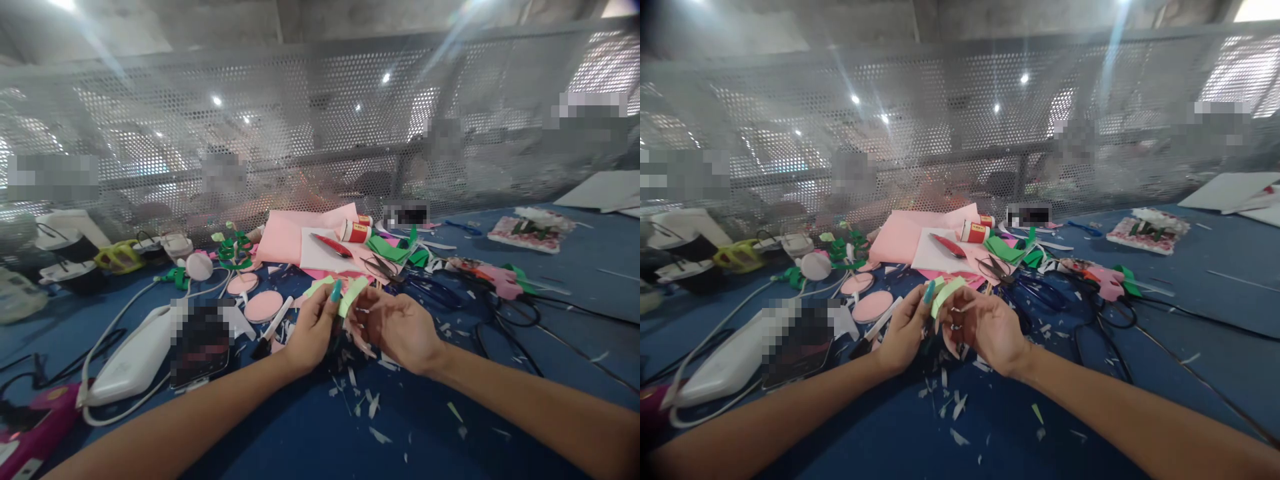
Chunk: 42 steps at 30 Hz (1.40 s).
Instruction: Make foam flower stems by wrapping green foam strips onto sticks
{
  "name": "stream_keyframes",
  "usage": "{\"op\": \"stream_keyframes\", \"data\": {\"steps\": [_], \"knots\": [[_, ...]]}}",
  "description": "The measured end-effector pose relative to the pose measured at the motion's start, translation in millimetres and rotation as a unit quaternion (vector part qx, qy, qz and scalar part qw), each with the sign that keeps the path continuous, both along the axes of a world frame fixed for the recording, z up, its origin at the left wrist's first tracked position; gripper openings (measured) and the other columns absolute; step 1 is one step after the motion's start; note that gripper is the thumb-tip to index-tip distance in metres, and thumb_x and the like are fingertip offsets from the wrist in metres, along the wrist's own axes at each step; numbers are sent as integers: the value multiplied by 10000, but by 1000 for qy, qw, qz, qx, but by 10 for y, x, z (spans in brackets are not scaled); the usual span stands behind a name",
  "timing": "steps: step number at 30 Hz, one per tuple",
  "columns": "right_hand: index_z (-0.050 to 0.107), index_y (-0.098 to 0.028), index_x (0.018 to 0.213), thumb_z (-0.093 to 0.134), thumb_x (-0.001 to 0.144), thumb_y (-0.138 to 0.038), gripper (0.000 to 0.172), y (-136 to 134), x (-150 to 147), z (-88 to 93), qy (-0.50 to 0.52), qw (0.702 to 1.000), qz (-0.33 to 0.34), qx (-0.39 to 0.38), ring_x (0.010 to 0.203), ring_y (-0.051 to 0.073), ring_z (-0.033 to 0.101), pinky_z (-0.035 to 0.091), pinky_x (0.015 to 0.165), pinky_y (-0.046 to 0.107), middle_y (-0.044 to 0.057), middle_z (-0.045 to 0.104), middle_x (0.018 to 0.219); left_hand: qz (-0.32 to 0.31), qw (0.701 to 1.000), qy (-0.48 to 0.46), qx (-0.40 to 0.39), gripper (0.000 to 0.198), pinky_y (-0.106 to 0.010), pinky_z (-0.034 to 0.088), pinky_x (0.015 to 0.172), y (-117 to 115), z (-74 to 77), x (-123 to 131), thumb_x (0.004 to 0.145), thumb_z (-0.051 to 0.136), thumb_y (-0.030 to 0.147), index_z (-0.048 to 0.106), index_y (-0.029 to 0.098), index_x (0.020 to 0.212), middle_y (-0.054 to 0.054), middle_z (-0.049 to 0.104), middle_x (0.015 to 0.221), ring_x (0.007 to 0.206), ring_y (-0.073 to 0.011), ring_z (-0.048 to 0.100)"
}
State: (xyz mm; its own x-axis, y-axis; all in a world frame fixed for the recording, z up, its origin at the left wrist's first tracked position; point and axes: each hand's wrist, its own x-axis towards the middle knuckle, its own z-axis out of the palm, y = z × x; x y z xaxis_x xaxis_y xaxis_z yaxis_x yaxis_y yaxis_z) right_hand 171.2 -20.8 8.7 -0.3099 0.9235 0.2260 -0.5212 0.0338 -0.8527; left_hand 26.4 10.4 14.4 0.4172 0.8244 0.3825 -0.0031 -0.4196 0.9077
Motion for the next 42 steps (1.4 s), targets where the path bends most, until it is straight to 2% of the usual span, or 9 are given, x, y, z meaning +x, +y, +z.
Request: {"op": "stream_keyframes", "data": {"steps": [3,7,13,16,20,32,35,38,42], "knots": [[554,-179,838,486,692,-302,203,-8,5,0,-7,1000,12,11,528,150,553,447,435,271,55,621,748,-1,999,-25,-29,324,-204,296,436,-12,-5,5,857,406,506,437,202,751,62,389,553,449,-76,336],[523,-193,899,521,781,-301,160,18,4,-19,-57,997,-46,3,532,127,553,462,442,251,26,603,785,-19,1000,-1,-16,305,-204,293,439,12,-27,5,857,417,494,490,198,840,57,381,589,468,-75,327],[395,-281,1097,599,780,-410,398,59,15,15,-100,988,-112,44,478,114,553,474,393,243,-21,578,790,0,997,61,43,289,-219,318,517,32,-13,2,888,388,432,524,180,852,43,400,611,531,-90,343],[436,-256,985,659,714,-465,408,83,11,6,-121,984,-129,20,397,109,515,434,338,222,-57,551,618,3,992,81,93,292,-234,353,603,16,23,1,894,386,404,530,171,793,22,446,658,607,-108,393],[478,-203,709,603,687,-607,423,97,9,-38,-152,985,-79,-3,326,109,476,402,309,225,-55,504,450,0,987,108,121,277,-251,370,641,16,27,1,903,365,365,517,169,781,5,469,673,650,-128,419],[576,-189,633,646,729,-453,290,102,88,-26,-271,952,-103,99,416,92,483,370,391,211,-20,559,517,-12,994,61,93,168,-292,404,711,55,-57,-24,859,426,267,516,174,752,-14,518,725,722,-155,469],[567,-185,638,633,746,-441,285,101,108,-15,-299,938,-132,111,426,99,486,364,391,213,-24,544,507,-13,999,-11,39,252,-296,411,690,67,-109,-33,893,364,372,519,183,832,-15,511,740,705,-153,470],[562,-179,655,603,778,-426,279,93,129,17,-312,931,-140,127,422,103,504,386,406,217,-19,573,525,-6,997,-64,52,382,-334,404,819,69,-131,-51,896,288,480,526,191,972,-52,531,919,863,-185,492],[555,-187,654,598,788,-389,246,101,164,40,-321,920,-168,149,426,116,532,412,422,228,-15,596,541,-34,996,-33,73,425,-340,393,877,39,-79,-53,810,492,494,471,195,1111,-79,511,1058,989,-211,478]]}}
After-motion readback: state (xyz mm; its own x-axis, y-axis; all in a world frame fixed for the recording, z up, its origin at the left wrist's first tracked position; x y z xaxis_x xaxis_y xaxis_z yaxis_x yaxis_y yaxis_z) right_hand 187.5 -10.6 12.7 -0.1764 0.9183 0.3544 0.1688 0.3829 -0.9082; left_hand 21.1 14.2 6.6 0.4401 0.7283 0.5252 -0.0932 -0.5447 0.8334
